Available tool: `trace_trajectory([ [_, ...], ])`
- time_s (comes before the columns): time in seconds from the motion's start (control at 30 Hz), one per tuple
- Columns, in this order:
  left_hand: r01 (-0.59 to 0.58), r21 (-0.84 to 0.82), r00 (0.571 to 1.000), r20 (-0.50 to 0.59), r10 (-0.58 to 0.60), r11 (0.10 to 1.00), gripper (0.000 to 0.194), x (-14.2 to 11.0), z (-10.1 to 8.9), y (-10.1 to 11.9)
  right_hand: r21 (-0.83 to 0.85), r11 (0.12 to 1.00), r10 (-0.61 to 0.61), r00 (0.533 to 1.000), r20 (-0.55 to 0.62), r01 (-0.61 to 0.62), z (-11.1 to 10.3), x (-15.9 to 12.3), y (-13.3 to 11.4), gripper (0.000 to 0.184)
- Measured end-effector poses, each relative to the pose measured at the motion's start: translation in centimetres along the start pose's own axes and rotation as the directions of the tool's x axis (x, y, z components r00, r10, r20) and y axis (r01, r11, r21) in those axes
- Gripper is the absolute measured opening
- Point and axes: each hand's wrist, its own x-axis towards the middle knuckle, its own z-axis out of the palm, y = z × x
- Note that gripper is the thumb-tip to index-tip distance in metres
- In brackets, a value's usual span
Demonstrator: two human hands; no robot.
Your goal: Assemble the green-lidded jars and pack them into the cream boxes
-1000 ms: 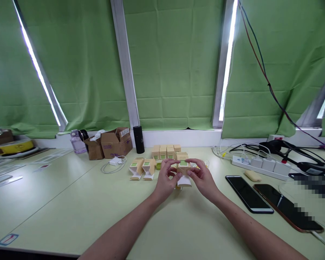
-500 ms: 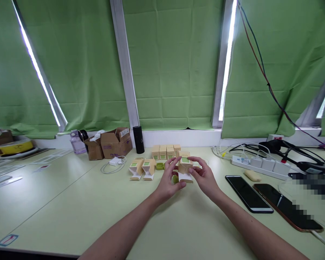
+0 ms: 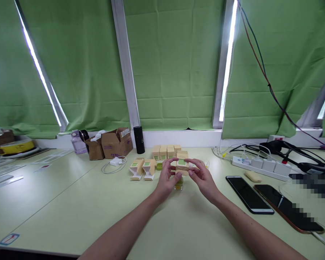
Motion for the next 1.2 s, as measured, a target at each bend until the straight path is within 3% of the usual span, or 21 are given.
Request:
trace_trajectory([
  [0.6, 0.041, -0.007, 0.998, -0.057, -0.041, 0.999, 0.056, 0.24, -0.02, -0.40, 0.029, 1.000, -0.009, 0.999, 0.034, 0.008, 0.23, -0.24, -0.28, 0.037],
  [1.2, 0.015, 0.055, 0.997, -0.073, -0.011, 0.998, 0.049, 0.00, 0.11, -0.40, 0.014, 0.999, -0.029, 0.999, 0.045, 0.029, 0.22, -0.21, 0.33, 0.038],
])
